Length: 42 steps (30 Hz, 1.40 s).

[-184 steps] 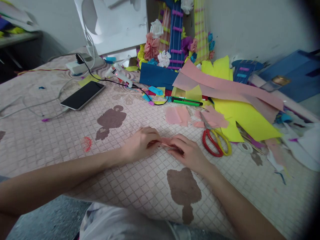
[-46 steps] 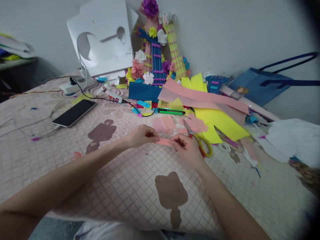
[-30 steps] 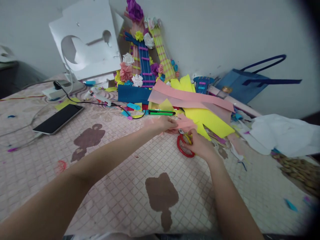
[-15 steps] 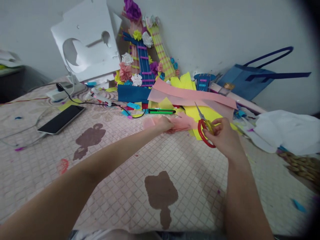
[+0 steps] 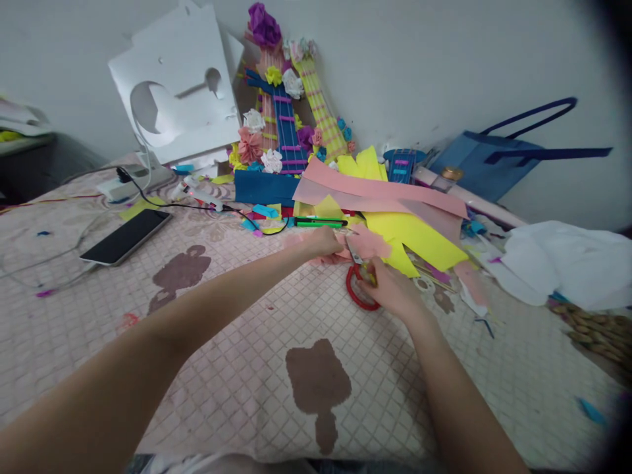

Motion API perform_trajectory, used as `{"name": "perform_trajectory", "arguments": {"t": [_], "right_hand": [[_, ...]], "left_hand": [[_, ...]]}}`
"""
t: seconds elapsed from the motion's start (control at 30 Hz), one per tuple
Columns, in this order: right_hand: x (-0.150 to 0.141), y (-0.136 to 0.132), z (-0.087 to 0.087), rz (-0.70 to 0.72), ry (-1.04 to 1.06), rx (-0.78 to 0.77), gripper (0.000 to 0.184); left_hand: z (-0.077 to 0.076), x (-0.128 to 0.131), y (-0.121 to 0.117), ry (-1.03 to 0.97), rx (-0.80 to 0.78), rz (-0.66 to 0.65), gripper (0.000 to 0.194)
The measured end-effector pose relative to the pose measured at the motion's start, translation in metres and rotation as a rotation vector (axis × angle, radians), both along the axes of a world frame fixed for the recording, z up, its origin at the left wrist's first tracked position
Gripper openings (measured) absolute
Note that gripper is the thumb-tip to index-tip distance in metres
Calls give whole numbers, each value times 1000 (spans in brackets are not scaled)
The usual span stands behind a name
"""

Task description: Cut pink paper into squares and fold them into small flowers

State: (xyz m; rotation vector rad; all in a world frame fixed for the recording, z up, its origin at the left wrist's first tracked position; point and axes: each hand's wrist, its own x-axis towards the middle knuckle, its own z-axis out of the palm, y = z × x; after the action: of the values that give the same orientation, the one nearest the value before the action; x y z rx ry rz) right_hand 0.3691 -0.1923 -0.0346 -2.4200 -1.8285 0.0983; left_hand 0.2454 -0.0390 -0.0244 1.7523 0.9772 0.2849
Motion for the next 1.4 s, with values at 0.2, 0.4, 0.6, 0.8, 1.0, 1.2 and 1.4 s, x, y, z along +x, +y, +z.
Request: {"name": "perform_trajectory", "arguments": {"t": [0.2,0.4,0.6,0.8,1.0,1.2,1.4], "right_hand": [[-3,-2,9,-17,48,219,19],[-30,1,11,145,216,284,10],[-41,4,4,213,254,261,10],[-43,4,2,248,243,291,11],[-57,4,-2,273,303,398,7],[-89,5,-19,473,533,458,30],[-90,7,-26,619,557,338,14]], "left_hand": [[28,-63,20,20,351,43,8],[-2,-111,4,252,798,-143,21],[-26,-114,-18,342,1018,-245,21],[-29,-112,-3,319,984,-158,24],[-14,-125,-5,212,1101,-103,20],[-5,-145,-80,185,1304,-312,18],[-25,-164,-98,115,1145,-309,25]]}}
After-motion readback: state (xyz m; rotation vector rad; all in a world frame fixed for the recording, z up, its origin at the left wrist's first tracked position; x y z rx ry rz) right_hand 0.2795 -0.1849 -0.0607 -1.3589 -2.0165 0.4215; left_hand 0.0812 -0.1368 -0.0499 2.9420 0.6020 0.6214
